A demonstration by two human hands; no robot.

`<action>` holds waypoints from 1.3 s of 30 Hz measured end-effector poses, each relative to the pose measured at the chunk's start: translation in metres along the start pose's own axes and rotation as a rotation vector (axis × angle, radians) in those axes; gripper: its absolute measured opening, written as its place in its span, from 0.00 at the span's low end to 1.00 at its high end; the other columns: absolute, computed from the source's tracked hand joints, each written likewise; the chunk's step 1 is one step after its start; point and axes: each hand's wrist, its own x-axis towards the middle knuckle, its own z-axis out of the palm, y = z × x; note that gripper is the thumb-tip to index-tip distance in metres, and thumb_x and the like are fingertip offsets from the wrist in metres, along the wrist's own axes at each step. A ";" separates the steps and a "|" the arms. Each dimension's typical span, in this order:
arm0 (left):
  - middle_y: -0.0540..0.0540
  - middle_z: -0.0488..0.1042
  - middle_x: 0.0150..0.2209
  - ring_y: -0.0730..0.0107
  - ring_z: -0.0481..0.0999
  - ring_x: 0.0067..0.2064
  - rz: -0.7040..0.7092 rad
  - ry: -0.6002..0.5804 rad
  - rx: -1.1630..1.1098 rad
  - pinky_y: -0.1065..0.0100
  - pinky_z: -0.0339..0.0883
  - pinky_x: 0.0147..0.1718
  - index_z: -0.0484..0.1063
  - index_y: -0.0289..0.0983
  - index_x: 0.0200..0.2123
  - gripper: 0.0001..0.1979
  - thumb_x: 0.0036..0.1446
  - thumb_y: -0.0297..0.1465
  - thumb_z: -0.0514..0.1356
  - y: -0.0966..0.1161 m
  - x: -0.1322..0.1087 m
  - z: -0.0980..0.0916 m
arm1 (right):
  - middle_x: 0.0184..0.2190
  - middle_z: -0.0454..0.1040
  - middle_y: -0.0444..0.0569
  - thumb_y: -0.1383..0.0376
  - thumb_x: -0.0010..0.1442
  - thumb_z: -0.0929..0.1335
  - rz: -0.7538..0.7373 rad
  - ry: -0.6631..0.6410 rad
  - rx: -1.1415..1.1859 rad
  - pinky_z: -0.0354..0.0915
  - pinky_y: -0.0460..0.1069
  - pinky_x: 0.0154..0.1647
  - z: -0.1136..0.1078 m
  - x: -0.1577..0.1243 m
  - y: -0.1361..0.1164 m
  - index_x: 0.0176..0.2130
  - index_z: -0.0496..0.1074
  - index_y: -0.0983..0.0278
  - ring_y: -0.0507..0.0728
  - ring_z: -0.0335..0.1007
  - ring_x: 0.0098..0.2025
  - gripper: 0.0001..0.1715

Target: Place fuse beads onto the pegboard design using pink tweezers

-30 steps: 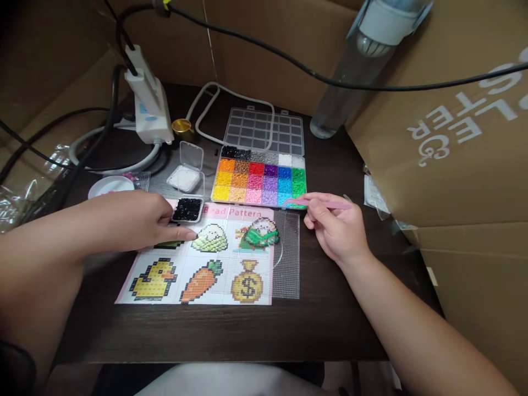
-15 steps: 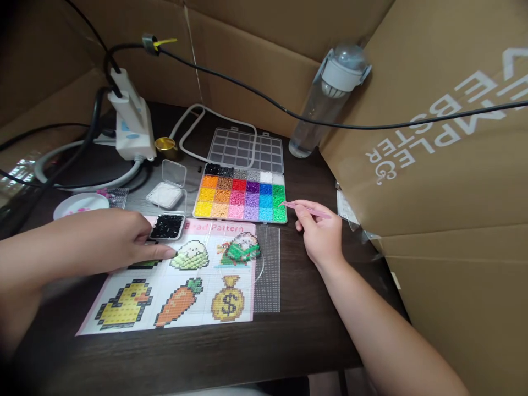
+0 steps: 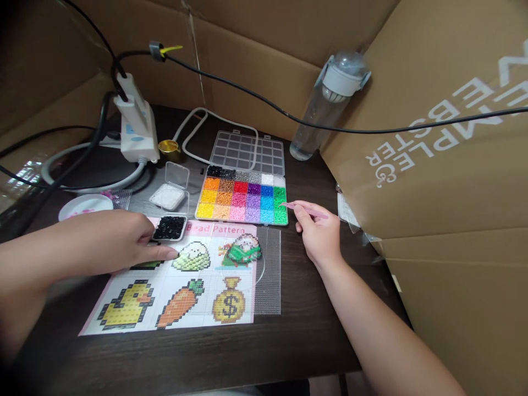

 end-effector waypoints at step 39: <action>0.37 0.90 0.38 0.43 0.86 0.38 0.009 -0.024 0.020 0.51 0.73 0.42 0.87 0.45 0.37 0.28 0.67 0.64 0.70 0.000 -0.005 -0.003 | 0.45 0.97 0.64 0.49 0.62 0.88 -0.023 -0.002 -0.049 0.66 0.51 0.24 -0.003 -0.002 0.002 0.40 0.94 0.62 0.53 0.71 0.25 0.19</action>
